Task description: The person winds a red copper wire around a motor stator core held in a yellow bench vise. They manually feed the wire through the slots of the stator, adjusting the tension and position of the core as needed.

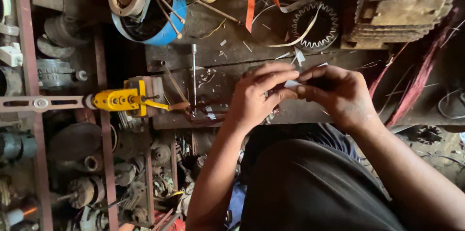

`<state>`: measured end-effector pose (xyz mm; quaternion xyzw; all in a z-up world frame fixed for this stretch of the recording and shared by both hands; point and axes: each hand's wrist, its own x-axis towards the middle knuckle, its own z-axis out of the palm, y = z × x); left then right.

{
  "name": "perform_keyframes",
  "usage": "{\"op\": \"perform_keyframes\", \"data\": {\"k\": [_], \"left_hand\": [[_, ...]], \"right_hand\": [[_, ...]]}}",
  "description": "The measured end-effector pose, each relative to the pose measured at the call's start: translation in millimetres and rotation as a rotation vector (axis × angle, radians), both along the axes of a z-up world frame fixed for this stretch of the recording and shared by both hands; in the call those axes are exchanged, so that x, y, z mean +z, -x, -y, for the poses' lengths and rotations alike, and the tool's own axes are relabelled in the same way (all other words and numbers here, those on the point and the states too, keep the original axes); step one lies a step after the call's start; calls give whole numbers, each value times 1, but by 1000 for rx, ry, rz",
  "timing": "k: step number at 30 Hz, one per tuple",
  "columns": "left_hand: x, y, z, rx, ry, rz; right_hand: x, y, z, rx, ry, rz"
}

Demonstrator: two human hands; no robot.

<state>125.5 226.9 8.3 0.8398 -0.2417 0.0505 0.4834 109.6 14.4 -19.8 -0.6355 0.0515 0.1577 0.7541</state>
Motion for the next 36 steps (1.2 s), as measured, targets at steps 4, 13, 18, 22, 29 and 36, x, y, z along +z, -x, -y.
{"op": "perform_keyframes", "data": {"k": [4, 13, 18, 22, 29, 36], "left_hand": [[-14, 3, -16, 82, -3, 9], [-17, 12, -49, -7, 201, -47], [-23, 15, -57, -15, 271, -82], [-30, 16, -63, 12, 244, -11], [-38, 21, -61, 62, 228, 191], [-29, 20, -48, 72, 158, 162]], "right_hand": [[-7, 7, -16, -28, 50, 3], [11, 31, -60, -96, 335, 452], [12, 29, -66, -101, 449, 615], [12, 25, -68, -52, 600, 736], [7, 16, -65, 36, 801, 894], [7, 10, -60, 26, 781, 923]]}}
